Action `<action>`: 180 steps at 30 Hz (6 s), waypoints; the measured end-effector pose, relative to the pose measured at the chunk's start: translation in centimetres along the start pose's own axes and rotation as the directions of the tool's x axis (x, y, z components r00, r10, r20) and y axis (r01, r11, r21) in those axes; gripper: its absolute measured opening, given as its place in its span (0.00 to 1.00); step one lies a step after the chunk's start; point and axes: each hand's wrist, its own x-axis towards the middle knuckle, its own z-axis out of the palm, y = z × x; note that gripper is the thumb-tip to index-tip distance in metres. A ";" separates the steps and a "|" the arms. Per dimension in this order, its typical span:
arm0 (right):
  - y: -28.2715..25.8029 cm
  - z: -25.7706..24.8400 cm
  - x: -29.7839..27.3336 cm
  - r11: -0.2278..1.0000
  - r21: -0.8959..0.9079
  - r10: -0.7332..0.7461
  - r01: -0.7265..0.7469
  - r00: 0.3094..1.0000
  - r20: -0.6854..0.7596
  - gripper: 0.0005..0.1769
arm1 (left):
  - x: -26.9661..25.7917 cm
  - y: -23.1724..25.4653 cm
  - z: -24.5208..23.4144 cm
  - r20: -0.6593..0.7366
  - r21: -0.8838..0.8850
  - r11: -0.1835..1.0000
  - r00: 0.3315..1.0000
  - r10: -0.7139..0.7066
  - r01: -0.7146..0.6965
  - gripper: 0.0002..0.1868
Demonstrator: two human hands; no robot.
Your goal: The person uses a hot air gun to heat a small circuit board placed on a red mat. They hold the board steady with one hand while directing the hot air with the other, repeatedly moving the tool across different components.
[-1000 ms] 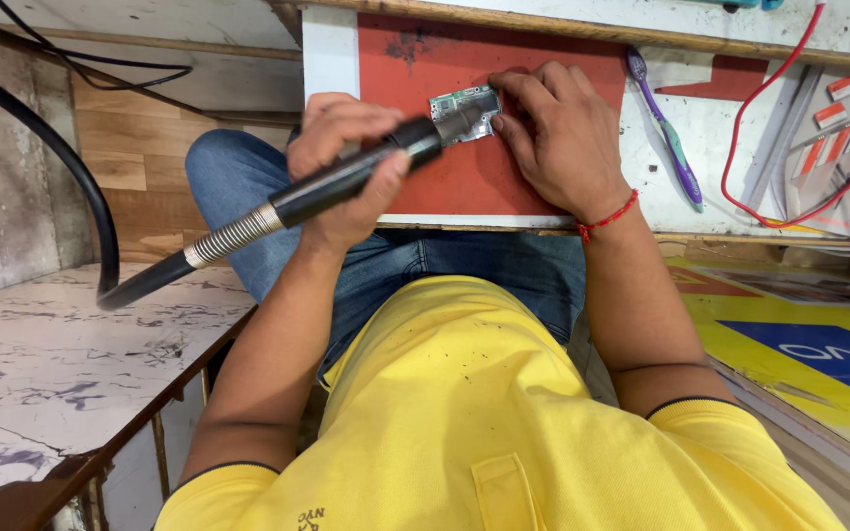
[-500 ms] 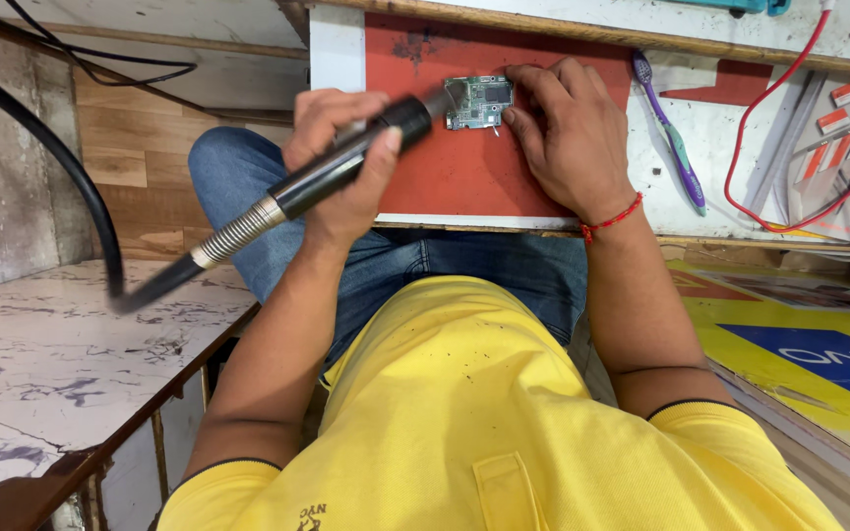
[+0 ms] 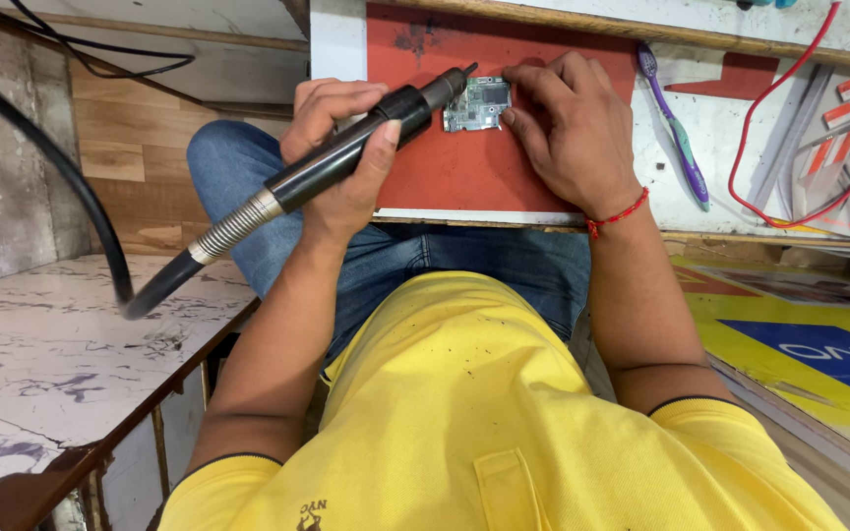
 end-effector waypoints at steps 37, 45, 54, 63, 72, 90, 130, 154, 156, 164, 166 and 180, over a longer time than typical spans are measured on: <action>2.3 -2.0 3.5 0.941 0.203 -0.322 0.271 0.903 0.285 0.28 | -0.3 -0.4 -1.7 -0.006 -0.133 0.991 1.000 -0.019 0.018 0.12; 1.9 -2.4 3.6 0.960 0.176 -0.265 0.220 0.915 0.303 0.29 | 0.0 -0.4 -1.7 0.120 0.006 0.990 0.983 0.139 -0.141 0.12; 2.0 -2.2 3.9 0.941 0.196 -0.320 0.274 0.911 0.261 0.29 | 0.6 0.2 -2.0 0.095 0.009 0.997 0.992 0.080 -0.082 0.11; 2.3 -1.8 3.4 0.948 0.203 -0.294 0.245 0.920 0.261 0.28 | 0.0 0.1 -1.5 -0.019 -0.019 1.000 1.000 -0.013 0.012 0.12; 2.6 -1.8 3.1 0.949 0.193 -0.293 0.249 0.922 0.253 0.27 | -0.1 -0.5 -1.6 0.097 0.046 0.992 0.989 0.112 -0.117 0.12; 2.4 -1.8 3.3 0.946 0.182 -0.308 0.270 0.921 0.236 0.27 | 0.1 0.1 -1.1 -0.036 -0.066 0.997 0.998 0.045 -0.047 0.12; 2.8 -0.7 2.7 0.946 0.088 -0.322 0.311 0.927 0.190 0.27 | -0.1 -0.7 -1.8 0.129 0.042 0.990 0.984 0.126 -0.133 0.12; 2.7 -2.1 2.8 0.940 0.188 -0.326 0.285 0.912 0.249 0.22 | -1.3 -0.5 -2.0 0.045 -0.018 1.000 0.999 0.020 -0.019 0.14; 3.0 -2.3 3.3 0.948 0.192 -0.300 0.255 0.918 0.258 0.22 | -0.3 -1.0 -1.7 -0.040 -0.082 0.995 0.997 -0.067 0.063 0.15; 2.9 -2.0 3.1 0.956 0.171 -0.276 0.240 0.932 0.236 0.21 | -0.4 -0.7 -1.4 -0.014 0.044 0.997 0.998 0.059 -0.059 0.13; 2.9 -2.1 3.0 0.955 0.167 -0.279 0.245 0.934 0.223 0.20 | -0.3 -0.9 -1.4 0.055 0.019 0.997 0.995 0.077 -0.079 0.12; 2.4 -2.1 2.9 0.946 0.196 -0.298 0.257 0.929 0.219 0.21 | -0.1 -0.8 -1.6 0.158 0.064 0.990 0.981 0.111 -0.123 0.15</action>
